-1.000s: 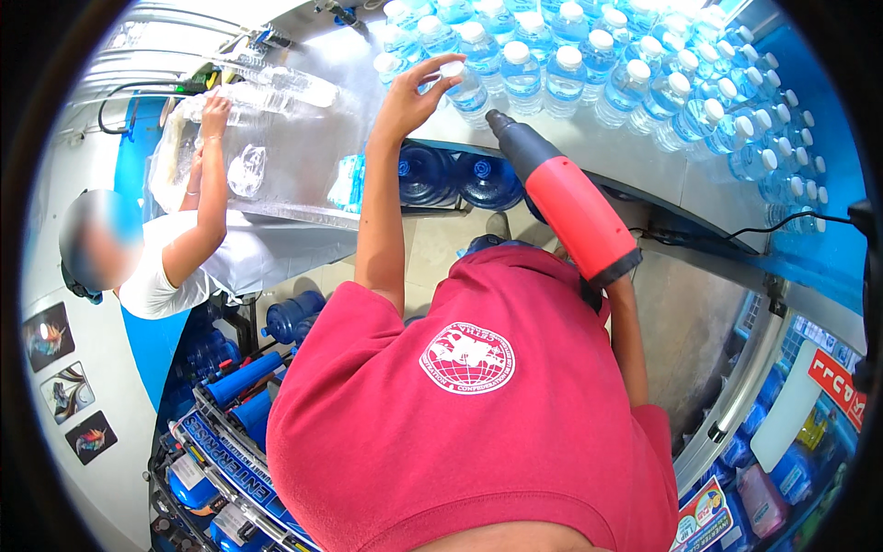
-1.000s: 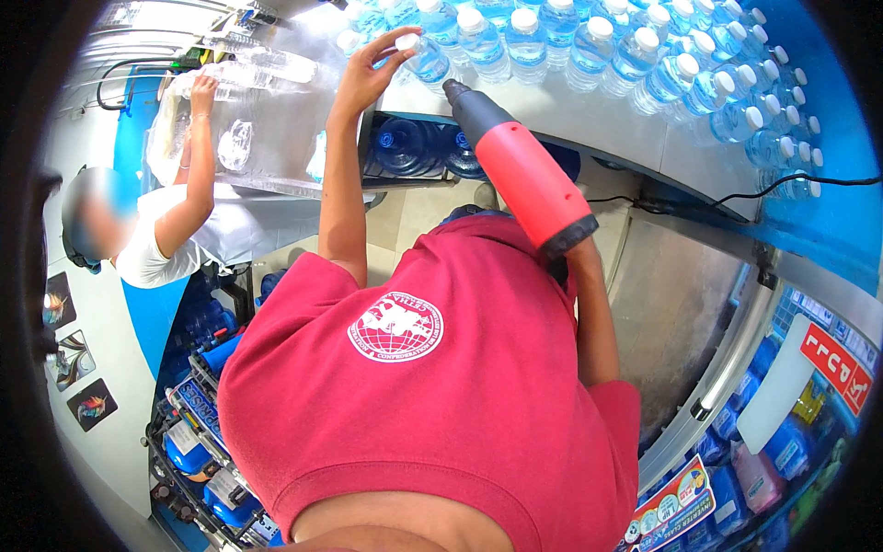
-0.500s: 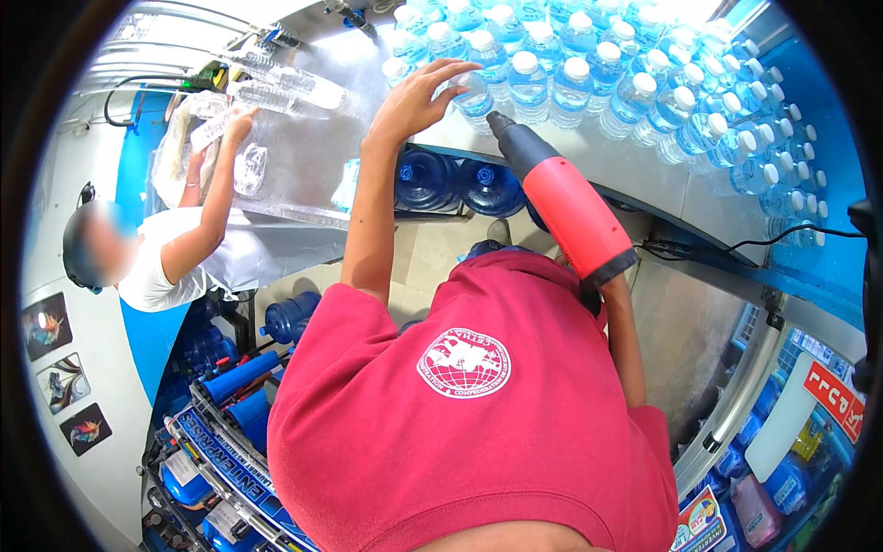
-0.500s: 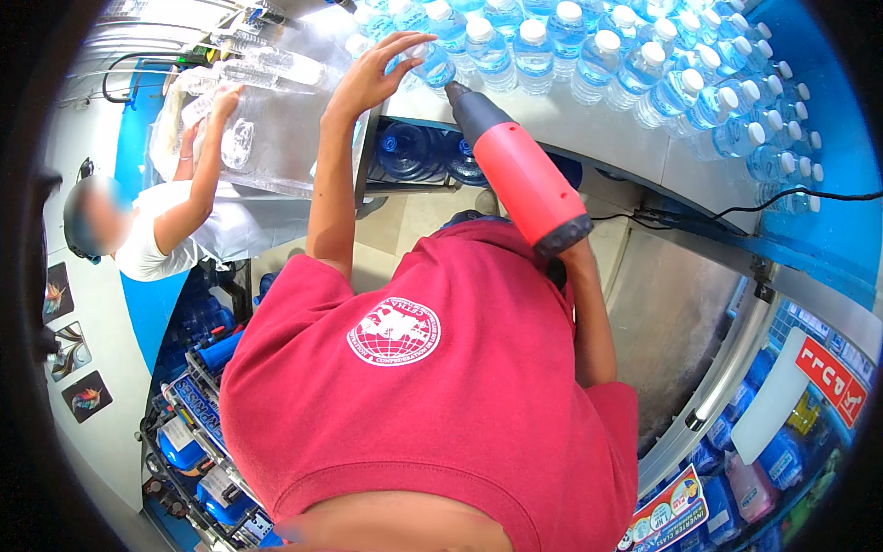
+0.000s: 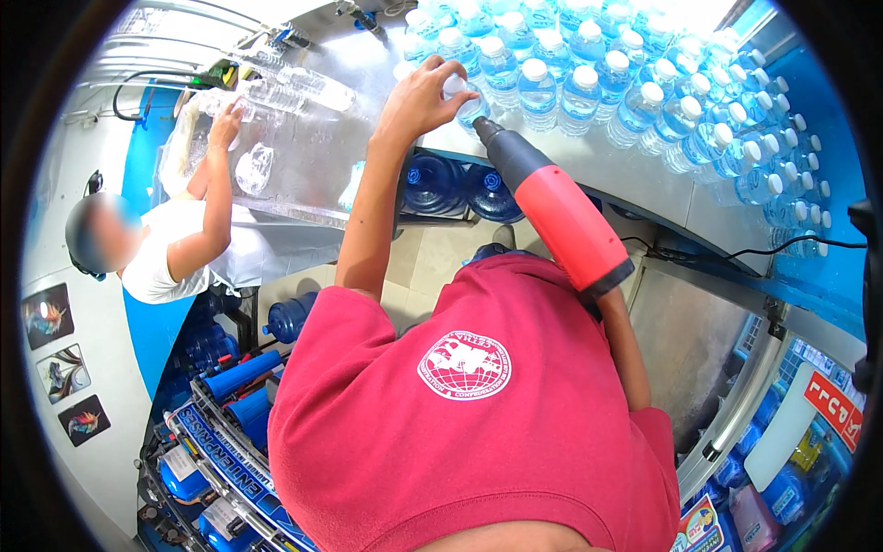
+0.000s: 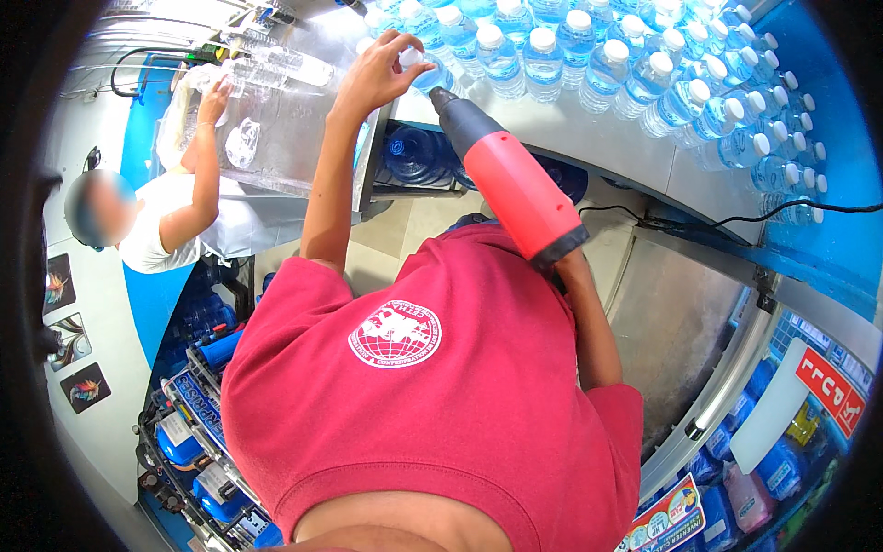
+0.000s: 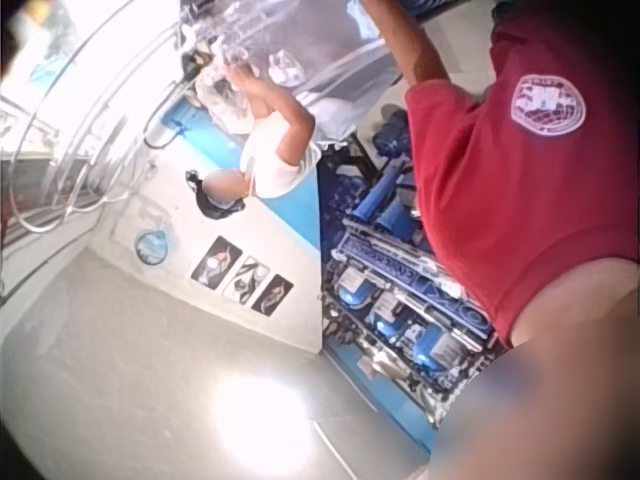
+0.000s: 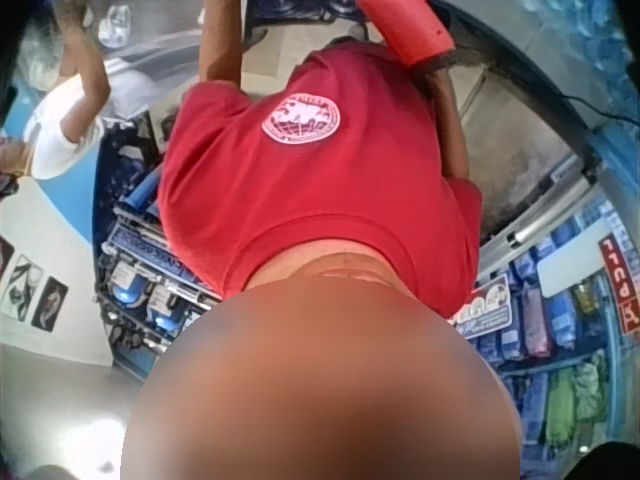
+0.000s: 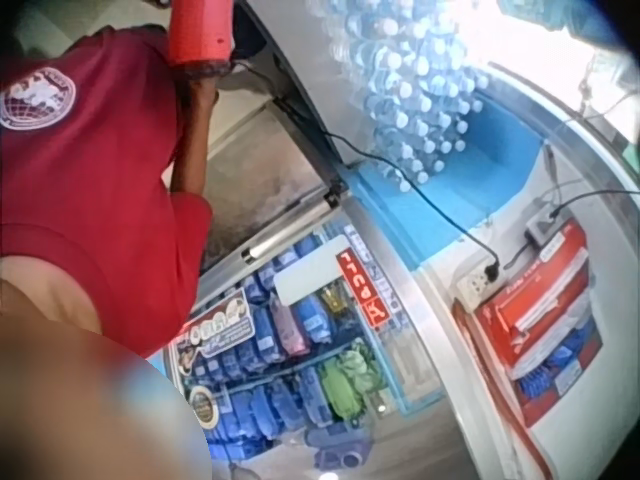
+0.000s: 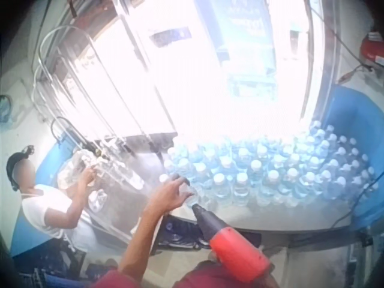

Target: The person uses a red heat gun to warm the necks of water bottles and then applies blue labels to each bottle. The person picks up bottles from a metal tray, applies the label, and places them on a table with other labeled bottles.

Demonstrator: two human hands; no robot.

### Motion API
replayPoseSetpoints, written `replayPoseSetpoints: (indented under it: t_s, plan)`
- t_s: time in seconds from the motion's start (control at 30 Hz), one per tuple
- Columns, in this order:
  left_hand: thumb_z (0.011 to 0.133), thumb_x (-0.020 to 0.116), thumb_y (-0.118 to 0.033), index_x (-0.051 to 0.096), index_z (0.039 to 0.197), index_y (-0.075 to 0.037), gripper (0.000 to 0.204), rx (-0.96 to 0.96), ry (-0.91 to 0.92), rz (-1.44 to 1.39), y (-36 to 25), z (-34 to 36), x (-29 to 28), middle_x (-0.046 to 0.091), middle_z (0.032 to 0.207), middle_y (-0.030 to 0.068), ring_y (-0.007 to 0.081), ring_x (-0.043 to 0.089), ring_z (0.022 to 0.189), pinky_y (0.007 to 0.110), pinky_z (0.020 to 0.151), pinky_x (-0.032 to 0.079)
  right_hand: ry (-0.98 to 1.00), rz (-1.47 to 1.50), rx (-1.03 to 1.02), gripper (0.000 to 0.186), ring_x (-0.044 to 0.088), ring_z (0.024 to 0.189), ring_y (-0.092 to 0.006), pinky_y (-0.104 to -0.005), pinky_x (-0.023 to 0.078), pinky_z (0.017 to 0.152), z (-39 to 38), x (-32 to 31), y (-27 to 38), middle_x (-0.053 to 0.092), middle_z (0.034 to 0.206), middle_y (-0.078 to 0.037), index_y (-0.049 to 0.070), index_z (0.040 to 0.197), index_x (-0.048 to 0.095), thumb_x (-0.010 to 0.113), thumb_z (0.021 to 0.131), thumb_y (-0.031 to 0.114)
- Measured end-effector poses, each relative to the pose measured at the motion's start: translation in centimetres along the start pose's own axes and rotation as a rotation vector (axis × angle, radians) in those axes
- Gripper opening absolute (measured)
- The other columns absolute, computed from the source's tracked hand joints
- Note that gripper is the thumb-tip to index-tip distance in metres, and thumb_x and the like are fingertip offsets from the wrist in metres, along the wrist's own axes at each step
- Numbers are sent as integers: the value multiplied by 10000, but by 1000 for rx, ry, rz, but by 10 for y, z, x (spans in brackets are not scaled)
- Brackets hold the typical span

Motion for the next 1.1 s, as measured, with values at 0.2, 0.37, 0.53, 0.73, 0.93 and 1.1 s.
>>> replayPoseSetpoints:
  t_s: [0.2, 0.37, 0.53, 0.73, 0.93, 1.1]
  plan:
    - [791, 730, -547, 644, 1092, -91, 553, -161, 12, 122, -6, 2, -1, 690, 901, 125, 301, 676, 806, 420, 741, 529, -23, 14, -57, 383, 620, 1094, -305, -398, 493, 932, -3, -5, 2, 648, 1193, -147, 28, 1204, 618, 661, 866, 202]
    - [790, 742, -521, 652, 1090, -89, 533, -94, 6, 20, -6, -9, -7, 653, 774, 96, 269, 655, 747, 392, 683, 507, -41, -254, -68, 402, 602, 1122, -309, -405, 481, 953, -8, 4, -9, 640, 1216, -134, 43, 1233, 605, 667, 867, 196]
    - [783, 749, -524, 652, 1021, -50, 539, -171, -81, 178, 7, -4, -1, 635, 673, 52, 253, 652, 665, 375, 670, 488, 20, -220, -91, 430, 572, 1168, -307, -408, 455, 990, -8, 4, -17, 616, 1258, -132, 49, 1265, 588, 671, 868, 190]
    - [787, 737, -539, 669, 1014, -87, 510, 16, -236, 307, 14, 6, 10, 634, 684, 22, 214, 639, 695, 370, 727, 421, 105, -199, -95, 465, 536, 1223, -306, -412, 425, 1034, -2, 1, -13, 588, 1309, -129, 57, 1304, 567, 676, 870, 184]
    - [788, 735, -513, 707, 1004, -89, 477, 14, -263, 346, 14, 13, 6, 633, 854, 53, 223, 599, 879, 380, 790, 401, -52, 123, 97, 287, 658, 945, -319, -366, 531, 812, 7, -41, 26, 657, 1076, -128, -4, 1107, 623, 635, 839, 96]
    - [774, 758, -458, 687, 1059, -66, 490, -35, -284, 276, 7, -1, 6, 600, 1080, 91, 262, 538, 1039, 411, 878, 377, -56, -547, 183, 348, 657, 850, -361, -411, 543, 721, -19, -93, 46, 618, 1065, -136, 22, 1121, 605, 641, 782, 85]
Point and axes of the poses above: each hand's wrist, its own z-axis towards the middle knuckle, its own x-axis out of the palm, y = z × x, the point moved 2 cm from there along z, towards the middle knuckle
